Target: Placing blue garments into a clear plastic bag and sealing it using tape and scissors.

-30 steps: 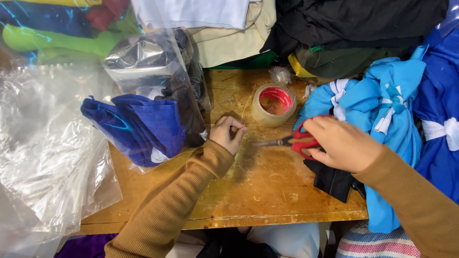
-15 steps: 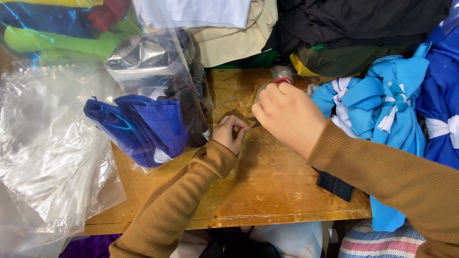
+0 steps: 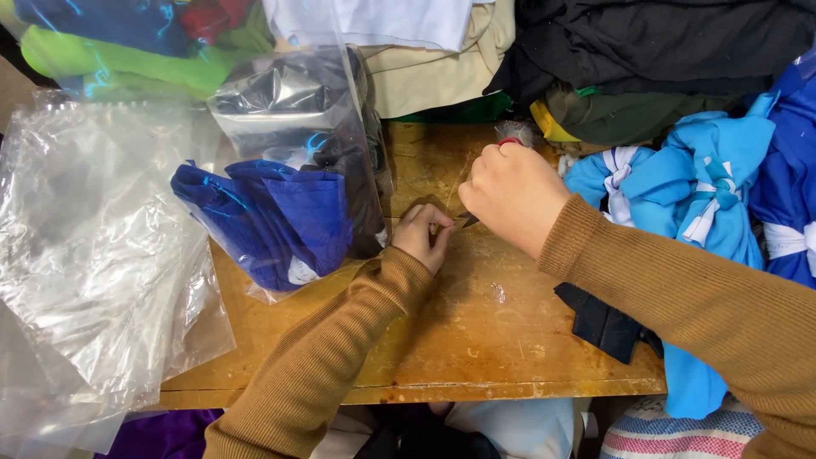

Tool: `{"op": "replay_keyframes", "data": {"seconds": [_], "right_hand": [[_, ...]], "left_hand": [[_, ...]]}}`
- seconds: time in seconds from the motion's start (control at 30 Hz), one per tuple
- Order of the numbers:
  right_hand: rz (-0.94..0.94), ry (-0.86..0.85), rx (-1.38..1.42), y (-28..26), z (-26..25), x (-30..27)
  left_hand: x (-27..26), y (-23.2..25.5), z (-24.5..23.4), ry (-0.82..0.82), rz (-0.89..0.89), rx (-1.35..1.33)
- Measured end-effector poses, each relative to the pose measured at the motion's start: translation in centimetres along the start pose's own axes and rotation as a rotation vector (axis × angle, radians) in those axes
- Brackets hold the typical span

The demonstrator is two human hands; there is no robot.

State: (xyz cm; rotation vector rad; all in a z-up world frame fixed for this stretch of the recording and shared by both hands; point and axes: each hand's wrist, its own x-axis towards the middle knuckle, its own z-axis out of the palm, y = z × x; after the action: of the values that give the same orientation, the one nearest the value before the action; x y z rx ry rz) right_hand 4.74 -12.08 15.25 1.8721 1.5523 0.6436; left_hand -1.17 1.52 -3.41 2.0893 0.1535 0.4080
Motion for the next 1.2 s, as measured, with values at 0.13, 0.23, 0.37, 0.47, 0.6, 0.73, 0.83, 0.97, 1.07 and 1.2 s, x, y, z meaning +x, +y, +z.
{"op": "replay_keyframes", "data": {"seconds": [0.13, 0.23, 0.37, 0.47, 0.6, 0.73, 0.83, 0.97, 1.07, 1.2], "right_hand": [[0.002, -0.031, 0.032, -0.2, -0.2, 0.6], [0.003, -0.043, 0.026, -0.2, -0.2, 0.7], [-0.012, -0.07, 0.019, 0.1, -0.7, 0.7], [-0.016, -0.103, 0.024, 0.1, -0.4, 0.9], [-0.023, -0.133, 0.049, 0.2, -0.1, 1.1], [-0.029, -0.13, 0.033, 0.3, -0.6, 1.2], [-0.024, -0.119, 0.013, 0.2, -0.5, 1.2], [-0.029, -0.124, 0.007, 0.3, -0.9, 1.0], [-0.035, -0.116, 0.003, 0.3, -0.6, 0.9], [-0.032, -0.118, -0.002, 0.5, 0.0, 0.5]], "left_hand": [[0.1, -0.4, 0.3, -0.017, -0.012, -0.007], [0.0, -0.2, 0.1, -0.035, -0.035, -0.011], [0.0, 0.0, 0.0, -0.043, -0.035, -0.014], [0.0, -0.2, 0.1, -0.044, -0.029, -0.025], [0.0, -0.2, 0.0, -0.048, -0.026, -0.026], [0.1, -0.3, 0.2, -0.052, -0.033, -0.029], [0.1, -0.4, 0.1, -0.035, -0.014, -0.023], [0.0, -0.3, 0.1, -0.032, -0.015, -0.034], [0.0, -0.1, 0.0, -0.023, -0.022, -0.046], [0.0, 0.0, -0.1, -0.026, -0.02, -0.036]]}}
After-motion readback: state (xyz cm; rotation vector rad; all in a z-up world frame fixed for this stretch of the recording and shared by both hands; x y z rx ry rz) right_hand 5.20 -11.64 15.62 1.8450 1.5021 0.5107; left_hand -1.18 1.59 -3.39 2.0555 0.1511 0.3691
